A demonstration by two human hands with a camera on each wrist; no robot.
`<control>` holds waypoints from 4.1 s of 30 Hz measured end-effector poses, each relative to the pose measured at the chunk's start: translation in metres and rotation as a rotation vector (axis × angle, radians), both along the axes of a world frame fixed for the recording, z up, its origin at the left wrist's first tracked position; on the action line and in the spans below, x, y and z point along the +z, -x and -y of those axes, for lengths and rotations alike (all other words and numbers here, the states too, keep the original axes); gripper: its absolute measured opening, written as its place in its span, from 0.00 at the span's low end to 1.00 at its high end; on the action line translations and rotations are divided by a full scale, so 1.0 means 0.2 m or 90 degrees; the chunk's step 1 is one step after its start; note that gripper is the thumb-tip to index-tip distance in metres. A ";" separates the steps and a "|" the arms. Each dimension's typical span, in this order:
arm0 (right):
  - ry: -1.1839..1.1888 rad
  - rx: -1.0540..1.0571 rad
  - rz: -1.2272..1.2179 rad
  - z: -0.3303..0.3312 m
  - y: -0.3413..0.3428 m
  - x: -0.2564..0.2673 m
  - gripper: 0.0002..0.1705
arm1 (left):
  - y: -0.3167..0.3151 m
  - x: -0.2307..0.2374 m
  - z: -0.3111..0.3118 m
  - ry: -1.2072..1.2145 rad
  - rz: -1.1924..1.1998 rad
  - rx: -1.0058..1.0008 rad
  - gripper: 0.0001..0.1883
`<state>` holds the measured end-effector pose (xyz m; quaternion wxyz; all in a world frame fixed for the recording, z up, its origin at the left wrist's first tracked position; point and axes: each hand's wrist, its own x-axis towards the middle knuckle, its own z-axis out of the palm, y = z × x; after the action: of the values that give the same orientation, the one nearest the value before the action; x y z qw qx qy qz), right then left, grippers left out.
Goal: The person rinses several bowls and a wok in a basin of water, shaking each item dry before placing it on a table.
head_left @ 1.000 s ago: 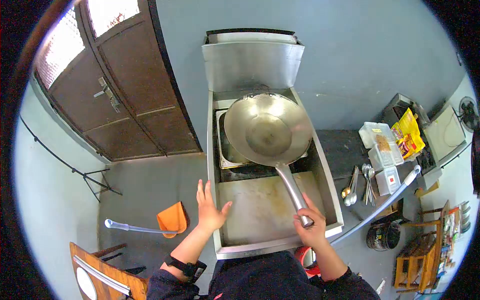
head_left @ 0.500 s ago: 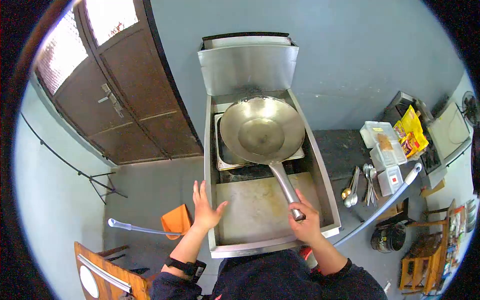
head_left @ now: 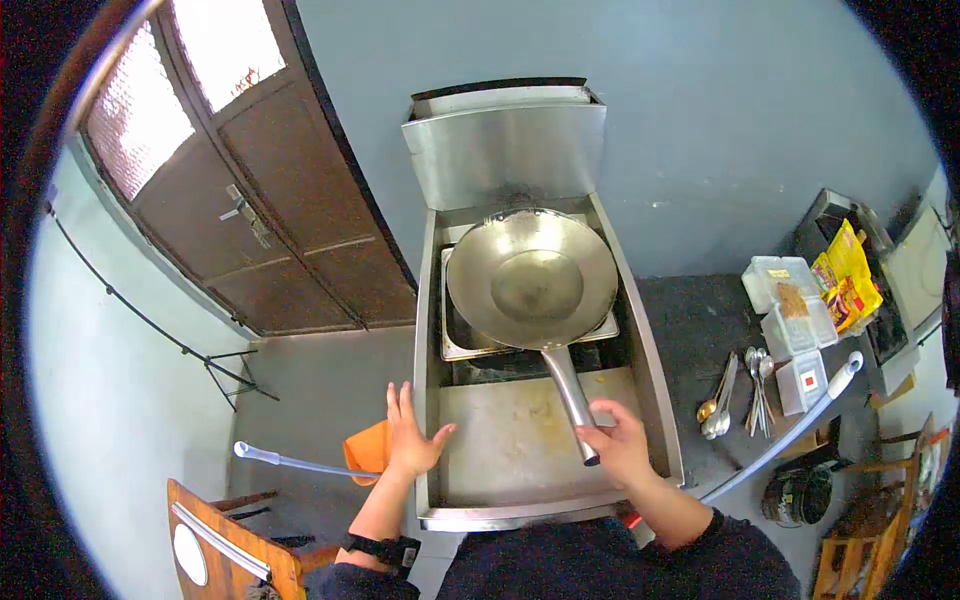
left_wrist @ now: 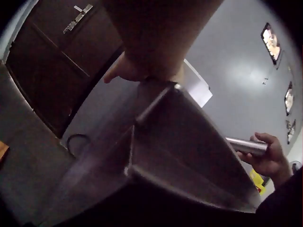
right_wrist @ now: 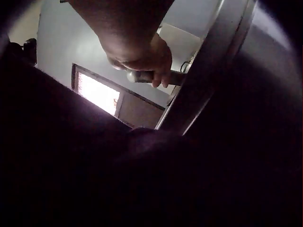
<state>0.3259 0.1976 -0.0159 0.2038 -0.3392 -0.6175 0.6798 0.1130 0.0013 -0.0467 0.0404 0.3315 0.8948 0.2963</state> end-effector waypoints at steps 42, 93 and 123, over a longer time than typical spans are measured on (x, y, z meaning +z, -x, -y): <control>0.197 -0.020 0.043 -0.18 0.22 -0.11 0.12 | 0.03 -0.04 0.04 -0.092 0.085 -0.004 0.49; 0.863 0.402 -0.312 0.04 0.06 0.43 0.21 | 0.03 -0.09 0.04 -0.142 0.040 -0.024 0.48; 0.166 0.029 0.213 0.03 0.00 0.81 0.09 | 0.05 -0.05 0.06 -0.148 0.101 -0.025 0.48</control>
<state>0.3255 0.1908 0.1462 0.0371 -0.4570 -0.5569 0.6926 0.1028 -0.0098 -0.0557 0.0781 0.3266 0.8418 0.4227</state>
